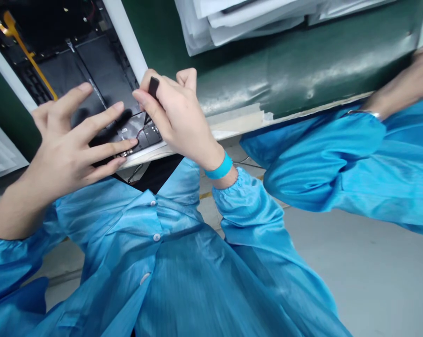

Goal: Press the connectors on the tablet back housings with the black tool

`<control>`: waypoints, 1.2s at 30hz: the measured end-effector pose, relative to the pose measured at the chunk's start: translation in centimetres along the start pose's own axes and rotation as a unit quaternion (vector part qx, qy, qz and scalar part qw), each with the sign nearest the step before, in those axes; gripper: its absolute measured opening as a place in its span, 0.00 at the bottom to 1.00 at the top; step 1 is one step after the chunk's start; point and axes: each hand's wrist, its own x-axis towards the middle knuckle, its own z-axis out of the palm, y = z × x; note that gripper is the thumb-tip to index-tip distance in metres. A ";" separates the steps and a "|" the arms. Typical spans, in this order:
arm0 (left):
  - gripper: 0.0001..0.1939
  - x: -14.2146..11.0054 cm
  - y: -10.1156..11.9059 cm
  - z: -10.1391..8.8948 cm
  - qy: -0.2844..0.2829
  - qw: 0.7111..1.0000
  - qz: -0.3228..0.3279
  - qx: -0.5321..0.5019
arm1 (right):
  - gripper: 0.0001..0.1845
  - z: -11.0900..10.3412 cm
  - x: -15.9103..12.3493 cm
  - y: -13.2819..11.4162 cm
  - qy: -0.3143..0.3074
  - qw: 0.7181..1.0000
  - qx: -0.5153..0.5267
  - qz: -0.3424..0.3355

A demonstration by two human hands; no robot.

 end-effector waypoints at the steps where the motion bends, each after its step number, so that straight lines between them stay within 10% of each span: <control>1: 0.23 0.1 0.0 0.0 0.006 1.000 0.007 0.002 | 0.20 0.1 -0.1 0.1 0.004 1.000 -0.005 0.003; 36: 0.22 2.7 0.3 -0.9 -0.059 0.998 -0.024 -0.011 | 0.29 -0.7 -0.1 -0.6 -0.042 0.998 0.056 -0.005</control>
